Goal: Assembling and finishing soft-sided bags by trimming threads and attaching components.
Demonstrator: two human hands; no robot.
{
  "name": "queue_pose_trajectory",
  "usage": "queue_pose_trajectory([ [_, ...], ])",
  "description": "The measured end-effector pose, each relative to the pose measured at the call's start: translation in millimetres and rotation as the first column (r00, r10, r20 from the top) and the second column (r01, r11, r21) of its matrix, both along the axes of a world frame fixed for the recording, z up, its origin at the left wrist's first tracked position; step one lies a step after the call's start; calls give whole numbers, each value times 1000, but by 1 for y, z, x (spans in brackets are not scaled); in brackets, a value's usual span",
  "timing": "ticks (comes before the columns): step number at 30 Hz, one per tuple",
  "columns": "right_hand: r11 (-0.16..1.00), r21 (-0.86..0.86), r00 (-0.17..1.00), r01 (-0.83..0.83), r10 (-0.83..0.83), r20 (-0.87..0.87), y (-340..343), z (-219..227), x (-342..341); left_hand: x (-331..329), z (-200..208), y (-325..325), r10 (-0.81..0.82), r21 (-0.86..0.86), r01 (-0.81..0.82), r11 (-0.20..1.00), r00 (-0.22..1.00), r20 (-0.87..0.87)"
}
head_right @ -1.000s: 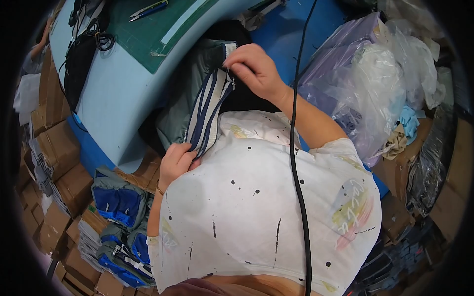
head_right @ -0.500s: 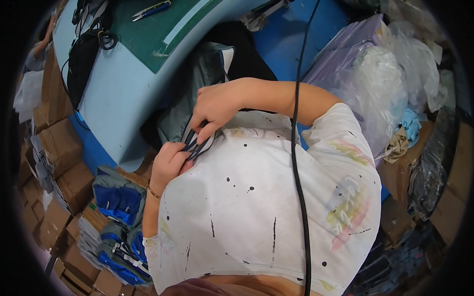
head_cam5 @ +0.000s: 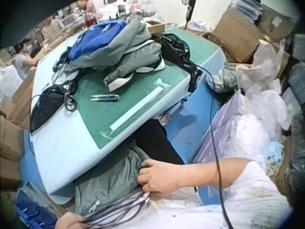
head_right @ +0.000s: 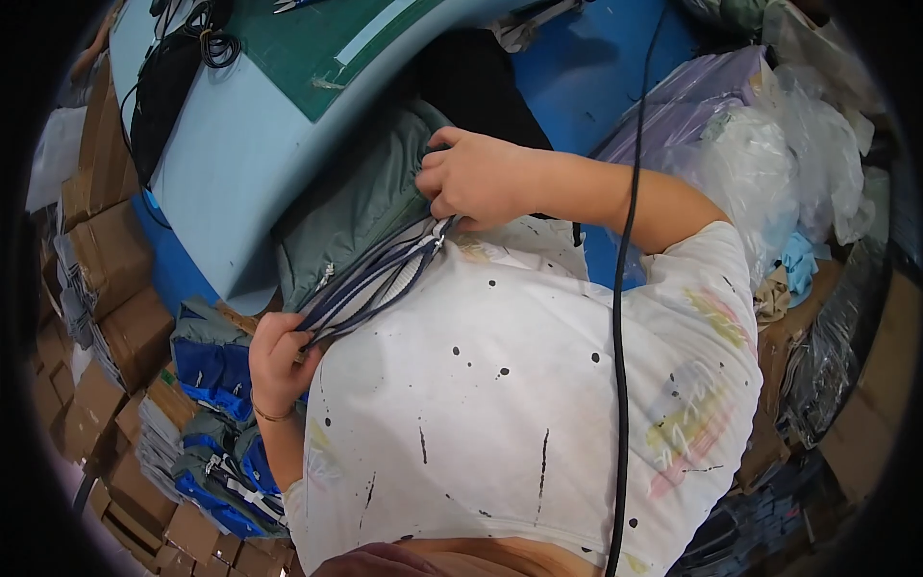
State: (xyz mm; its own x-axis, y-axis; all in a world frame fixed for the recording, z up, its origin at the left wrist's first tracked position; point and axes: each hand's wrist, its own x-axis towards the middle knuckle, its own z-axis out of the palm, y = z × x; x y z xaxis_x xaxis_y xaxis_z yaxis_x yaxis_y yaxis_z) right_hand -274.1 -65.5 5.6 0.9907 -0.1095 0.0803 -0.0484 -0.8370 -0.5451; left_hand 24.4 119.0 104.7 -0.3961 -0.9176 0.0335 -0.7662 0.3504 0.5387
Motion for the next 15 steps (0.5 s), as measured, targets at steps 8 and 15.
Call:
queue_pose_trajectory([
  [8,990,100,988,101,-111,108,10,-24,-9,-15,11,6,-77,1,78,997,996,54],
  [15,977,23,977,210,-210,26,14,-15,12,-24,12,0,-141,-5,142,990,987,81],
])
